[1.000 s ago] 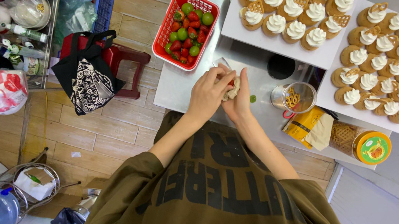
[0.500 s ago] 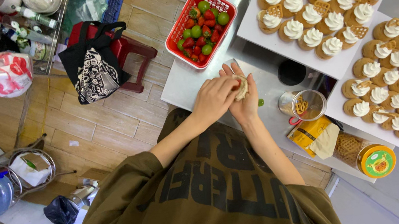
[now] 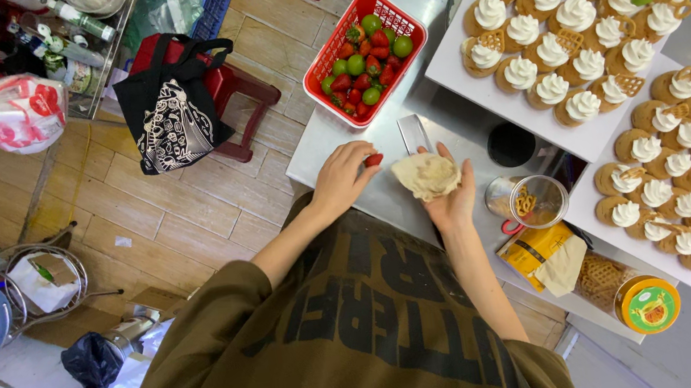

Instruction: The person slices green grapes and strawberries on a cutting board using a knife. They then place the fruit slices on top of cupcakes arranged on trays.

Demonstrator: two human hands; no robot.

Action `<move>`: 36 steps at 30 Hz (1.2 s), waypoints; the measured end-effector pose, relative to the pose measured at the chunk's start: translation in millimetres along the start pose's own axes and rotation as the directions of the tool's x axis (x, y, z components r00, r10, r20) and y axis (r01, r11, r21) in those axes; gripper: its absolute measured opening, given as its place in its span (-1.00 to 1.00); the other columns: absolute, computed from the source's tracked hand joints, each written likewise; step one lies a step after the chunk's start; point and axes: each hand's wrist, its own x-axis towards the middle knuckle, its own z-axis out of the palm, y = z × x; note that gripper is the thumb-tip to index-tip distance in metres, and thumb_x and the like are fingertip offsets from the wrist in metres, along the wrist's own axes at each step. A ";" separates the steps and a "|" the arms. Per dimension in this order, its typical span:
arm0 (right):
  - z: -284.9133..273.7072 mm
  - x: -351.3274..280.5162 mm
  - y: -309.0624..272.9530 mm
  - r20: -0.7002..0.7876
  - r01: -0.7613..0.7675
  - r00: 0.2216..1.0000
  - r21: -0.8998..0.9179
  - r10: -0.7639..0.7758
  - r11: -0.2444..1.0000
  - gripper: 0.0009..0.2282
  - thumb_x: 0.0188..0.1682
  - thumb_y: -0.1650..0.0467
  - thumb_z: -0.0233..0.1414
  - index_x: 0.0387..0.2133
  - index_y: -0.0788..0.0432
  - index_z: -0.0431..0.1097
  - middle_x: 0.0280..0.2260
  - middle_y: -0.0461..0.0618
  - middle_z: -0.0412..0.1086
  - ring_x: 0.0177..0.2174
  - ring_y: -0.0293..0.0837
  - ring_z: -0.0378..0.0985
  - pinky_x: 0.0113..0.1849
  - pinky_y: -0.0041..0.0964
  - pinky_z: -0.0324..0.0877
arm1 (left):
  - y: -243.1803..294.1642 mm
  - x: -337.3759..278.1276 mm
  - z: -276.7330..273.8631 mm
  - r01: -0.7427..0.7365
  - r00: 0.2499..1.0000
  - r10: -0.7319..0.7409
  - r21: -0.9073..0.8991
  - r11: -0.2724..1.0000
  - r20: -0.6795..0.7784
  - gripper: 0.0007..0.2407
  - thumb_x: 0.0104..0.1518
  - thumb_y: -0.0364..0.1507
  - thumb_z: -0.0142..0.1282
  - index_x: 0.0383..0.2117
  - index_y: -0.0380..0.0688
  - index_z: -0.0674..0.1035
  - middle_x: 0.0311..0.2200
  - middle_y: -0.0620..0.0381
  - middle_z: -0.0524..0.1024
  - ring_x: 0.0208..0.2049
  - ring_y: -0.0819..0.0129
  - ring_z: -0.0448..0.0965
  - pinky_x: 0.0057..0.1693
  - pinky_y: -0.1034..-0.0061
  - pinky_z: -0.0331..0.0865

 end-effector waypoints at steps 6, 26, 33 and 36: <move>-37.4 -7.0 -2.9 -0.016 0.088 0.996 -0.119 -0.091 0.989 -0.43 0.02 0.27 -0.13 0.33 0.17 0.06 0.29 0.25 0.18 0.24 0.17 0.22 0.22 0.06 0.11 | -32.3 -7.9 19.2 -0.061 0.991 0.044 0.136 0.989 0.128 -0.75 0.05 -0.30 0.29 -0.20 -0.09 0.59 -0.22 0.15 0.48 -0.17 0.15 0.49 -0.04 0.32 0.40; -40.4 -25.9 10.4 0.101 0.069 0.992 0.040 -0.073 0.997 -0.51 0.09 0.32 -0.09 0.32 0.20 0.13 0.32 0.17 0.14 0.29 0.13 0.20 0.26 0.05 0.11 | -85.8 188.7 23.3 -0.192 0.945 0.274 0.376 0.906 -0.178 -0.79 -0.01 -0.56 0.19 -0.22 -0.17 0.58 -0.19 0.05 0.46 -0.12 0.06 0.44 -0.06 0.19 0.34; -2.3 -2.7 0.2 0.151 0.158 0.977 -0.022 -0.153 0.987 -0.52 0.07 0.35 -0.08 0.29 0.15 0.10 0.30 0.17 0.18 0.28 0.10 0.22 0.30 0.04 0.11 | -45.5 162.4 -0.1 -0.139 0.959 0.207 0.313 0.939 -0.193 -0.82 0.08 -0.61 0.14 -0.20 -0.16 0.54 -0.19 0.05 0.42 -0.09 0.07 0.45 0.01 0.21 0.39; 10.4 20.7 0.9 0.191 0.233 0.954 0.007 -0.230 0.973 -0.56 0.11 0.34 -0.10 0.27 0.12 0.09 0.27 0.15 0.21 0.26 0.09 0.25 0.28 0.07 0.15 | -9.4 135.1 10.9 -0.048 0.989 0.052 0.036 0.998 -0.138 -0.86 0.18 -0.62 0.09 -0.18 -0.14 0.54 -0.17 0.04 0.41 -0.11 0.13 0.52 -0.01 0.25 0.44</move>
